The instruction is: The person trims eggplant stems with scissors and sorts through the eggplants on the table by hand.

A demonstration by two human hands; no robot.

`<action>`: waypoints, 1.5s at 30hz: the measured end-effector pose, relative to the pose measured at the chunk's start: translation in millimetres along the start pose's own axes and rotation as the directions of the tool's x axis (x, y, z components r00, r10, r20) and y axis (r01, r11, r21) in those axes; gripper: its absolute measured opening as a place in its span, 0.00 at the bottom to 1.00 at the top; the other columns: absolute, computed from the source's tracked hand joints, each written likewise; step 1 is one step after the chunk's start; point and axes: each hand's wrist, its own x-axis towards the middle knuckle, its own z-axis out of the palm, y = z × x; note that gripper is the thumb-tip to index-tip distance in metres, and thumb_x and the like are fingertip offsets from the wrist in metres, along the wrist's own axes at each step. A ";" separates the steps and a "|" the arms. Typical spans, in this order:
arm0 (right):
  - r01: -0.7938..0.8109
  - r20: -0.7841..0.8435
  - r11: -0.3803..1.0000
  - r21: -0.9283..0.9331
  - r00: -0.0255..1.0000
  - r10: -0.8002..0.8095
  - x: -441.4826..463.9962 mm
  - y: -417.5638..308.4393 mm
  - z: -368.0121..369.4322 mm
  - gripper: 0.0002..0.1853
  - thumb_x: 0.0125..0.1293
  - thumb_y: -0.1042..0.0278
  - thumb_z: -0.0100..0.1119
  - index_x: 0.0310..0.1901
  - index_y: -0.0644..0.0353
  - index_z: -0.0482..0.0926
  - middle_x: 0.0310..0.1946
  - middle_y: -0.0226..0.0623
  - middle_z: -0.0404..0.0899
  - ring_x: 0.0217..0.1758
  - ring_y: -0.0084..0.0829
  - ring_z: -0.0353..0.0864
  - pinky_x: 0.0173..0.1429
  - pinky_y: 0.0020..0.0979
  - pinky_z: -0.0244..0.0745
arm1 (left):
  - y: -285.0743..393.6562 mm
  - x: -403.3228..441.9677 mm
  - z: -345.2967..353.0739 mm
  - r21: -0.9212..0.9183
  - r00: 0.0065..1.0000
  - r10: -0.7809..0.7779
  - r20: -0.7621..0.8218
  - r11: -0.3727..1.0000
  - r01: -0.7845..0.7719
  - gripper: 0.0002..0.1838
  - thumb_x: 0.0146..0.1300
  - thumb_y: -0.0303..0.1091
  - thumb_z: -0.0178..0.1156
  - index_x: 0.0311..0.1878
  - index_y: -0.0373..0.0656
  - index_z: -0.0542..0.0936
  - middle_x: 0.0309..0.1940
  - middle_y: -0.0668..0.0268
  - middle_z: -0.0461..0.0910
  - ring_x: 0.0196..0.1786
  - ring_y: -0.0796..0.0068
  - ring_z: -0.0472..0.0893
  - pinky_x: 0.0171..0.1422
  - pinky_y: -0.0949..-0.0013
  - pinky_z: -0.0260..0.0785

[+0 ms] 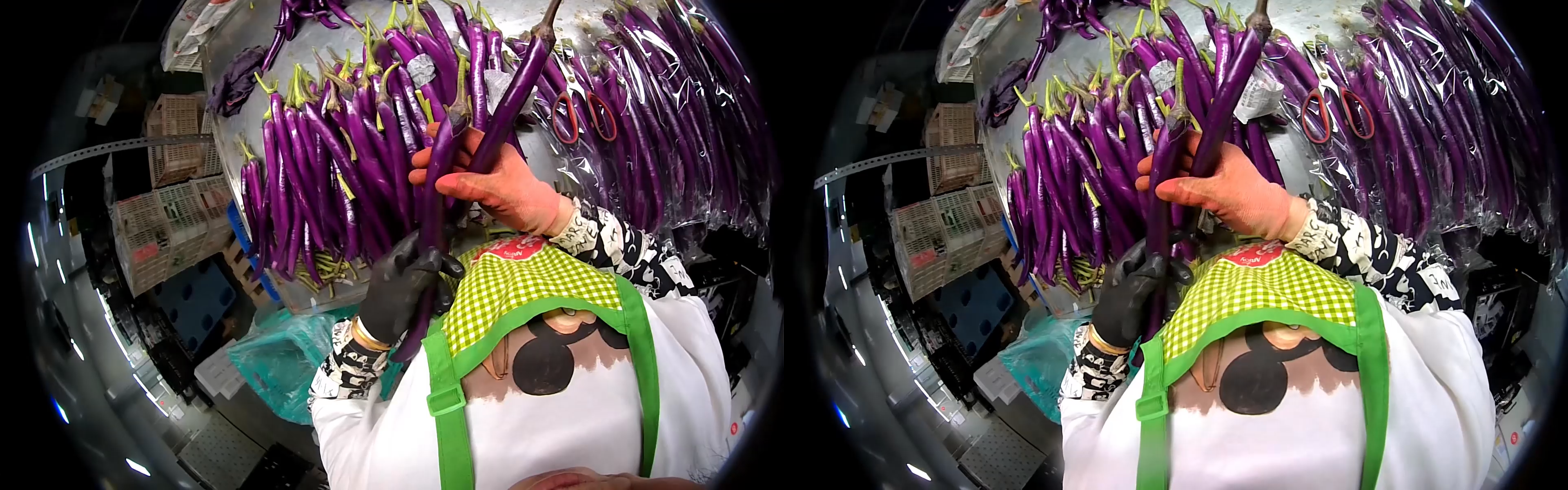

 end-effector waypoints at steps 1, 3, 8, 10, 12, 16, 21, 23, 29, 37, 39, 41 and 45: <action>-0.008 -0.011 0.999 -0.032 1.000 0.008 0.3 3.6 -1.3 0.25 0.70 0.68 0.65 0.64 0.63 0.69 0.55 0.41 0.81 0.61 0.34 0.81 0.65 0.33 0.75 | 2.3 -1.5 2.7 0.036 1.000 0.000 -0.024 0.999 0.001 0.24 0.77 0.40 0.53 0.69 0.37 0.71 0.38 0.64 0.84 0.30 0.81 0.80 0.35 0.78 0.72; -0.019 -0.051 0.991 -0.132 0.999 0.012 0.5 5.1 -1.4 0.23 0.72 0.66 0.63 0.63 0.63 0.69 0.51 0.40 0.82 0.56 0.32 0.82 0.60 0.32 0.76 | 6.4 -4.3 6.9 0.113 0.997 0.002 -0.072 0.994 0.006 0.23 0.77 0.39 0.54 0.69 0.37 0.71 0.38 0.64 0.84 0.29 0.82 0.80 0.35 0.79 0.72; -0.043 -0.223 0.976 -0.215 0.975 -0.007 3.4 -0.6 4.4 0.17 0.75 0.55 0.59 0.53 0.61 0.75 0.39 0.34 0.84 0.34 0.22 0.82 0.36 0.24 0.75 | -7.6 2.6 4.8 0.177 0.989 0.132 -0.060 0.977 -0.119 0.21 0.78 0.37 0.53 0.68 0.36 0.71 0.38 0.64 0.84 0.30 0.82 0.80 0.34 0.78 0.72; -0.080 -0.264 0.954 -0.288 0.965 0.001 6.0 -4.2 0.4 0.23 0.76 0.46 0.55 0.51 0.62 0.76 0.36 0.34 0.82 0.28 0.21 0.80 0.30 0.23 0.74 | -5.3 4.6 5.0 0.163 0.993 0.109 -0.052 0.982 -0.099 0.21 0.78 0.37 0.52 0.67 0.36 0.72 0.38 0.65 0.84 0.30 0.83 0.79 0.35 0.78 0.72; -0.132 -0.267 0.953 -0.273 0.962 0.056 8.1 -6.2 -7.4 0.25 0.73 0.43 0.59 0.49 0.63 0.76 0.33 0.31 0.79 0.26 0.22 0.80 0.28 0.26 0.76 | 1.4 4.7 5.6 0.129 0.998 0.035 -0.058 0.991 -0.027 0.20 0.77 0.37 0.52 0.66 0.36 0.72 0.37 0.66 0.83 0.30 0.83 0.79 0.36 0.77 0.72; -0.091 -0.318 0.989 -0.118 0.947 0.049 7.2 5.5 0.1 0.29 0.73 0.41 0.57 0.56 0.62 0.73 0.39 0.36 0.81 0.34 0.26 0.85 0.30 0.26 0.76 | -6.1 17.8 -4.9 0.106 0.985 0.132 -0.115 0.987 -0.120 0.21 0.75 0.38 0.51 0.65 0.38 0.73 0.35 0.68 0.81 0.31 0.83 0.77 0.36 0.78 0.69; -0.012 -0.118 0.842 -0.539 0.991 -0.062 3.0 24.9 17.1 0.29 0.76 0.56 0.58 0.70 0.63 0.63 0.57 0.46 0.75 0.63 0.36 0.76 0.65 0.36 0.72 | -11.0 37.4 -28.3 -0.021 0.964 0.248 -0.090 0.968 -0.251 0.19 0.74 0.35 0.53 0.64 0.40 0.75 0.44 0.68 0.82 0.41 0.80 0.80 0.44 0.75 0.72; 0.129 -0.027 0.615 -0.778 0.971 -0.238 1.2 58.3 14.2 0.37 0.75 0.49 0.56 0.74 0.67 0.59 0.66 0.61 0.68 0.72 0.53 0.65 0.76 0.43 0.61 | -15.7 49.3 -36.8 0.059 0.937 0.348 -0.031 0.936 -0.346 0.20 0.74 0.30 0.51 0.67 0.38 0.75 0.54 0.63 0.83 0.52 0.75 0.82 0.59 0.69 0.74; 0.174 0.190 0.593 -0.786 0.981 -0.037 0.7 20.2 20.2 0.36 0.76 0.58 0.58 0.77 0.66 0.56 0.70 0.55 0.64 0.75 0.49 0.63 0.79 0.41 0.56 | -25.2 56.7 -52.9 0.413 0.867 0.490 0.092 0.774 -0.481 0.21 0.72 0.26 0.52 0.67 0.35 0.76 0.59 0.58 0.82 0.63 0.68 0.80 0.69 0.65 0.70; -0.107 -0.034 0.970 -0.219 0.994 0.102 3.8 14.5 28.5 0.34 0.71 0.62 0.66 0.70 0.68 0.63 0.54 0.43 0.79 0.52 0.28 0.79 0.52 0.28 0.78 | -0.8 48.4 -41.5 -0.097 0.957 0.264 -0.121 0.956 -0.276 0.16 0.70 0.33 0.54 0.53 0.31 0.80 0.47 0.58 0.84 0.49 0.69 0.84 0.57 0.66 0.77; -0.027 -0.211 0.987 -0.161 0.977 -0.008 16.9 25.2 20.8 0.37 0.66 0.64 0.72 0.70 0.65 0.61 0.52 0.39 0.76 0.45 0.20 0.75 0.38 0.23 0.76 | 1.9 39.4 -41.4 -0.165 0.948 0.251 -0.197 0.945 -0.284 0.16 0.69 0.31 0.58 0.55 0.31 0.81 0.46 0.60 0.85 0.47 0.73 0.84 0.55 0.70 0.76; -0.021 -0.207 0.992 -0.123 0.978 -0.005 24.8 27.8 9.5 0.45 0.59 0.63 0.79 0.71 0.64 0.58 0.52 0.39 0.74 0.45 0.21 0.75 0.38 0.21 0.75 | 10.8 31.6 -49.1 -0.050 0.957 0.275 -0.096 0.959 -0.280 0.17 0.68 0.31 0.58 0.56 0.34 0.80 0.43 0.64 0.84 0.45 0.76 0.83 0.52 0.71 0.75; -0.086 -0.125 0.986 -0.144 0.990 0.068 34.5 -3.4 23.6 0.44 0.60 0.70 0.77 0.72 0.62 0.57 0.50 0.33 0.74 0.44 0.20 0.76 0.44 0.21 0.75 | 21.6 26.8 -31.4 -0.015 0.981 0.189 -0.042 0.982 -0.189 0.21 0.65 0.30 0.58 0.62 0.36 0.77 0.42 0.70 0.82 0.43 0.80 0.81 0.49 0.72 0.73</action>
